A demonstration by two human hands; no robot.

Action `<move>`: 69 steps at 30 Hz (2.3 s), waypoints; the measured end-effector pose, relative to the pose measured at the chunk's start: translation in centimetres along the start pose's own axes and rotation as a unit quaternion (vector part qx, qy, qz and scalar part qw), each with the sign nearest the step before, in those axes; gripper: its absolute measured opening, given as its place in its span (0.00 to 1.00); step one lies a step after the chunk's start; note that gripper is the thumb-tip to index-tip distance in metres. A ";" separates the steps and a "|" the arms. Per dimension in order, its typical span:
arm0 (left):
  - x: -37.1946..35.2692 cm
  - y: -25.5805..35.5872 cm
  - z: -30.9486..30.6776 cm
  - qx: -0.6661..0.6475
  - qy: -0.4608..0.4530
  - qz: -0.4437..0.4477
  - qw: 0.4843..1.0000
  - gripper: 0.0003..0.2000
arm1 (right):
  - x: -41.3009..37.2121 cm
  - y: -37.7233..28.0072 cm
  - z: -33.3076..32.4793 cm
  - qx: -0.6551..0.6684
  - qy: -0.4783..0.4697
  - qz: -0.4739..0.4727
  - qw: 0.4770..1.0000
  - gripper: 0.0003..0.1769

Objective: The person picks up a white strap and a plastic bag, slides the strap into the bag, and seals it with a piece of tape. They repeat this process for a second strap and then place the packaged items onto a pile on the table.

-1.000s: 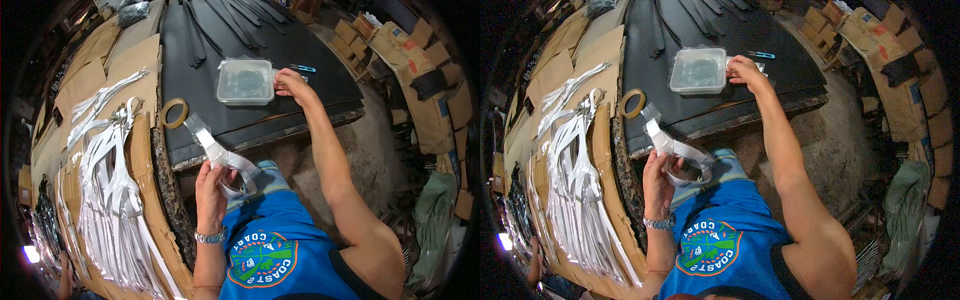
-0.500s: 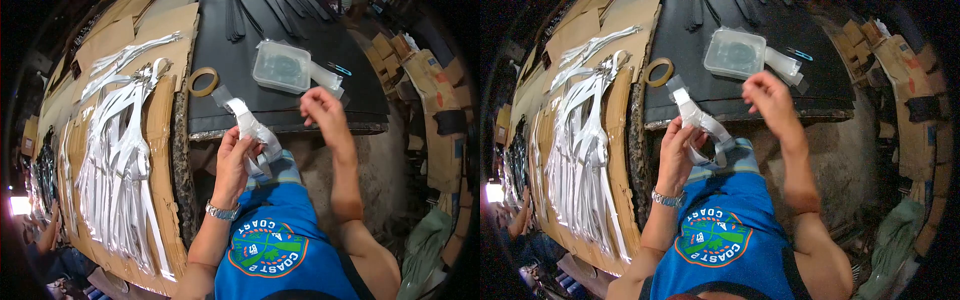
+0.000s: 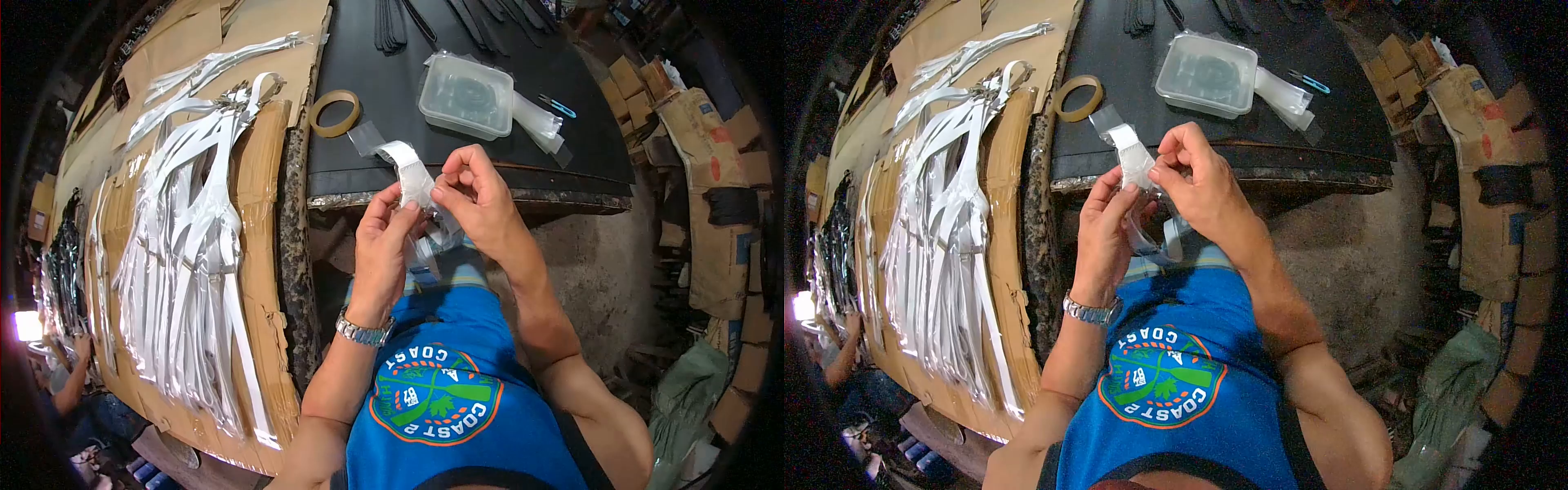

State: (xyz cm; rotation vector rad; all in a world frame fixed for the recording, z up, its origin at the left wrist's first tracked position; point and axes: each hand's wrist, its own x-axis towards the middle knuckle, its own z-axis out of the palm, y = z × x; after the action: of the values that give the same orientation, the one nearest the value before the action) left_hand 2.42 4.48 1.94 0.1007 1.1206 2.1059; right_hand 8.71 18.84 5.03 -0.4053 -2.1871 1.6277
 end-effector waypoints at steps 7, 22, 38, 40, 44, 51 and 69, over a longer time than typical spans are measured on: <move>-0.2 -0.1 -0.1 -0.001 -0.010 0.005 1.000 0.16 | 0.3 -1.0 -0.1 -0.037 -0.011 0.002 0.999 0.13; -0.5 -0.3 0.2 -0.031 -0.015 -0.001 0.999 0.15 | -1.2 -0.5 1.6 -0.118 0.041 -0.057 0.991 0.11; -0.9 -0.5 1.0 0.050 -0.010 0.080 0.995 0.15 | -1.8 -1.2 1.2 -0.210 0.065 -0.025 0.975 0.22; -0.6 -0.6 0.2 0.069 -0.014 0.083 0.994 0.12 | -2.1 -1.0 0.7 -0.177 0.058 -0.010 0.982 0.22; -0.9 -0.2 -0.6 0.133 -0.035 0.116 0.984 0.09 | -2.1 1.8 0.5 -0.043 0.081 -0.083 0.992 0.14; -3.4 1.2 0.5 0.245 -0.086 0.144 0.955 0.08 | -1.2 1.5 0.3 0.315 -0.097 0.073 0.941 0.26; -5.1 1.8 1.9 0.301 -0.089 0.208 0.926 0.08 | 1.8 -8.2 -3.2 0.308 0.020 -0.123 0.943 0.13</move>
State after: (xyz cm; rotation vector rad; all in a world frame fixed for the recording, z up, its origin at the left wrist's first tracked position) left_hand 5.85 1.95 5.74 0.8707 1.7085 1.9633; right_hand 8.56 20.02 13.99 0.0193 -1.5047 2.0058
